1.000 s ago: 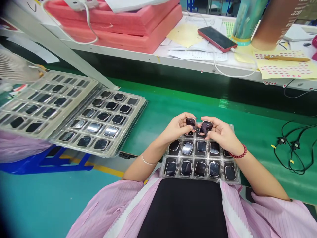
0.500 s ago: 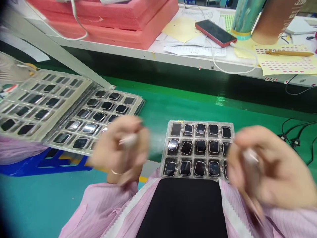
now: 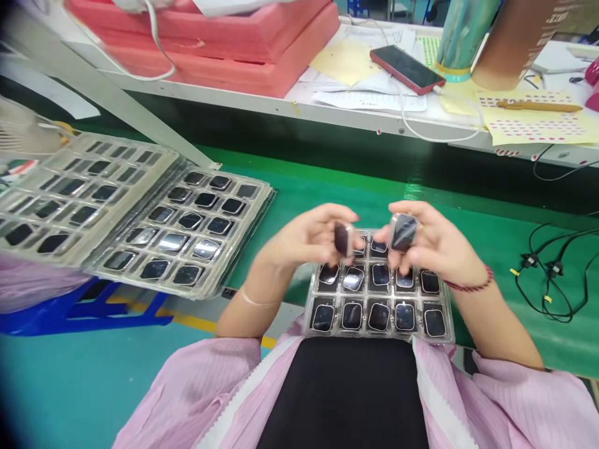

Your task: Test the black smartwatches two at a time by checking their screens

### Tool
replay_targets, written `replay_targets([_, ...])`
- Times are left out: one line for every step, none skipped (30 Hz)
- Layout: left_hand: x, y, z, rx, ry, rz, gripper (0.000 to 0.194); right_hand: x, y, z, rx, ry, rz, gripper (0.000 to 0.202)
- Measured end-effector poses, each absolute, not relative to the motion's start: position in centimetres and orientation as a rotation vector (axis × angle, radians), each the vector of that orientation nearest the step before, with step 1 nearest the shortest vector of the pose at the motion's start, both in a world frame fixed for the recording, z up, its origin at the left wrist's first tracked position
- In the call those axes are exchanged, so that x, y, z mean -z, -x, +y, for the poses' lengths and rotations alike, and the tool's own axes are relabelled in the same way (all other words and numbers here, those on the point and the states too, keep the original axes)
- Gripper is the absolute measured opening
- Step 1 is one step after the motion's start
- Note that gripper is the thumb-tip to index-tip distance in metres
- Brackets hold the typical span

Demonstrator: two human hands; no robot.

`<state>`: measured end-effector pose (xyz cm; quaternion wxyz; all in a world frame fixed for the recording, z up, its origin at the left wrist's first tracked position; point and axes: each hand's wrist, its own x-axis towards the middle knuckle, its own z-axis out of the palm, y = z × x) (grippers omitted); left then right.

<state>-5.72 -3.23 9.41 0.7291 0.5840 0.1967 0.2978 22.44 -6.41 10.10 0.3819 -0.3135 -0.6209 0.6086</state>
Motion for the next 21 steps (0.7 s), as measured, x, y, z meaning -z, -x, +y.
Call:
replay_targets([-8.3, 4.3, -2.4, -0.638, -1.267, 0.439, 0.073, -9.2, -22.1, -5.8, -1.541, 0.816, -1.541, 0.058])
replay_targets([-7.3, 3.0, -1.7, -0.643, -1.264, 0.481, 0.069, -8.2, -21.8, -5.1, -1.511, 0.868, -1.505, 0.057])
replay_targets([-6.3, 2.0, -1.2, -0.665, -1.273, 0.545, 0.061, -7.1, -21.5, -4.4, -1.477, 0.94, -1.478, 0.053])
replay_targets([-5.3, 1.2, -0.8, -0.691, -1.289, 0.612, 0.052, -6.0, -21.3, -3.7, -1.449, 1.0, -1.457, 0.048])
replay_targets([-4.5, 0.7, -0.5, -0.713, -1.306, 0.672, 0.042, -5.0, -21.1, -3.2, -1.42, 1.057, -1.438, 0.042])
replay_targets([-3.9, 0.4, -0.3, -0.734, -1.321, 0.724, 0.033, -4.1, -21.1, -2.8, -1.397, 1.099, -1.423, 0.037])
replay_targets([-3.3, 0.2, -0.2, -0.747, -1.327, 0.765, 0.028, -3.5, -21.0, -2.6, -1.379, 1.126, -1.41, 0.033])
replay_targets([-2.9, 0.1, -0.1, -0.758, -1.325, 0.792, 0.026, -3.0, -21.1, -2.5, -1.366, 1.14, -1.398, 0.031])
replay_targets([-2.6, 0.1, -0.1, -0.769, -1.315, 0.81, 0.027, -2.7, -21.1, -2.5, -1.359, 1.14, -1.388, 0.031])
replay_targets([-2.3, 0.1, -0.1, -0.781, -1.302, 0.819, 0.03, -2.5, -21.2, -2.5, -1.357, 1.132, -1.38, 0.033])
replay_targets([-2.1, 0.1, -0.1, -0.791, -1.287, 0.822, 0.034, -2.3, -21.3, -2.6, -1.361, 1.122, -1.374, 0.035])
replay_targets([-2.0, 0.1, -0.1, -0.795, -1.273, 0.821, 0.037, -2.2, -21.3, -2.7, -1.366, 1.116, -1.372, 0.037])
replay_targets([-1.8, 0.0, -0.1, -0.798, -1.262, 0.82, 0.038, -2.1, -21.4, -2.8, -1.37, 1.114, -1.374, 0.039])
replay_targets([-1.7, 0.0, -0.1, -0.801, -1.253, 0.823, 0.037, -2.0, -21.4, -2.8, -1.373, 1.115, -1.377, 0.039])
replay_targets([-1.6, 0.0, -0.1, -0.805, -1.245, 0.825, 0.037, -1.8, -21.4, -2.8, -1.375, 1.118, -1.383, 0.039])
replay_targets([-1.5, 0.0, -0.2, -0.813, -1.239, 0.825, 0.036, -1.7, -21.4, -2.8, -1.375, 1.119, -1.387, 0.039])
replay_targets([-1.4, 0.0, -0.2, -0.826, -1.235, 0.821, 0.036, -1.5, -21.4, -2.8, -1.373, 1.12, -1.391, 0.039])
replay_targets([-1.4, 0.0, -0.2, -0.842, -1.233, 0.814, 0.037, -1.4, -21.5, -2.8, -1.37, 1.119, -1.395, 0.04])
replay_targets([-1.4, 0.0, -0.2, -0.857, -1.232, 0.807, 0.037, -1.3, -21.5, -2.7, -1.368, 1.119, -1.4, 0.041])
replay_targets([-1.3, 0.0, -0.3, -0.867, -1.233, 0.801, 0.037, -1.2, -21.5, -2.7, -1.366, 1.119, -1.405, 0.041])
replay_targets([-1.3, 0.0, -0.3, -0.875, -1.232, 0.797, 0.037, -1.1, -21.4, -2.7, -1.366, 1.118, -1.41, 0.041])
